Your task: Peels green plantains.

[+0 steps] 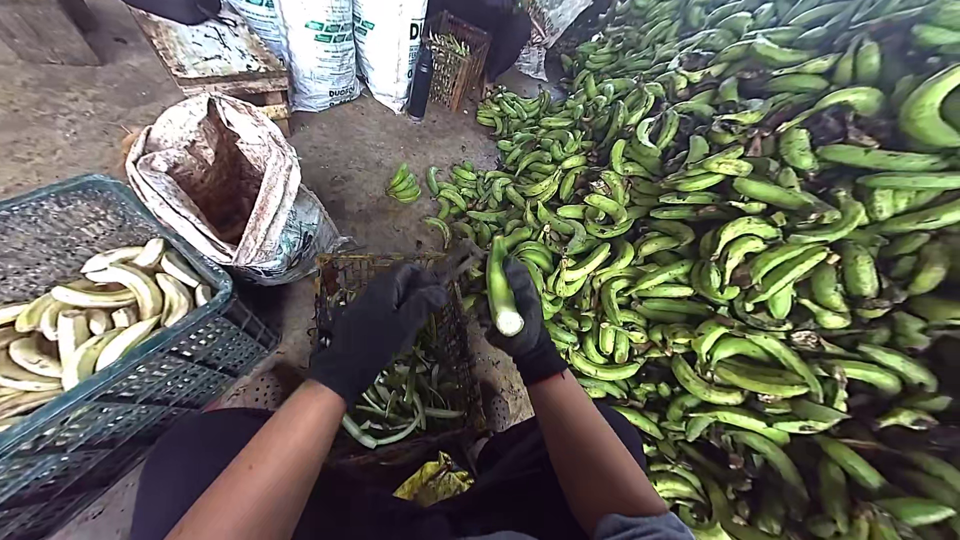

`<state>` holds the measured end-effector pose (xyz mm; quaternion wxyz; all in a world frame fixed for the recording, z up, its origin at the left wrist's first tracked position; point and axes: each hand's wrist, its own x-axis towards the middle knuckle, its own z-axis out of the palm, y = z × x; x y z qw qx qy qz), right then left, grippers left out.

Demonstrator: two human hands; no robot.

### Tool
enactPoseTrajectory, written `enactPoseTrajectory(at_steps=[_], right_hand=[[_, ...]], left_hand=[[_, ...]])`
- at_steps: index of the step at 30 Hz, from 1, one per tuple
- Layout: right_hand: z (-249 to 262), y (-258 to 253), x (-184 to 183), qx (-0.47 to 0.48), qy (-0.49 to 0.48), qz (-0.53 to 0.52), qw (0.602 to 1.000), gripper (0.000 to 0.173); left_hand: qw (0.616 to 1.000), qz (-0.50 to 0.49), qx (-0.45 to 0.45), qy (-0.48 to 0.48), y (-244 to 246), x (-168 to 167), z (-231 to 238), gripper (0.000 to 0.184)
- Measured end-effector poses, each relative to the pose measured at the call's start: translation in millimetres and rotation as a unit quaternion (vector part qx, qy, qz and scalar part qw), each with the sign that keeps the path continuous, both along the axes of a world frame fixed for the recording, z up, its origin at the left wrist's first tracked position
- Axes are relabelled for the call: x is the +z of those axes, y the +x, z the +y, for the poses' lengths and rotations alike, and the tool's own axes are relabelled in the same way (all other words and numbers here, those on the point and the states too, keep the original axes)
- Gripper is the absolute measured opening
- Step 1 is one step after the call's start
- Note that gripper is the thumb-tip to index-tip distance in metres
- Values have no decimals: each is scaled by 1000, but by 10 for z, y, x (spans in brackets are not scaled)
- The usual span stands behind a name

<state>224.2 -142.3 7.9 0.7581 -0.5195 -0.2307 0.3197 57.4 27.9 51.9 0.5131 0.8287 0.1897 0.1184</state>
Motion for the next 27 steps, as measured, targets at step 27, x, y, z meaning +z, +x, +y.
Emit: enactPoseTrajectory(at_steps=[27], right_hand=[[121, -120, 94, 28, -35, -115, 992, 59]], left_hand=[[994, 2, 104, 19, -15, -42, 130, 47]])
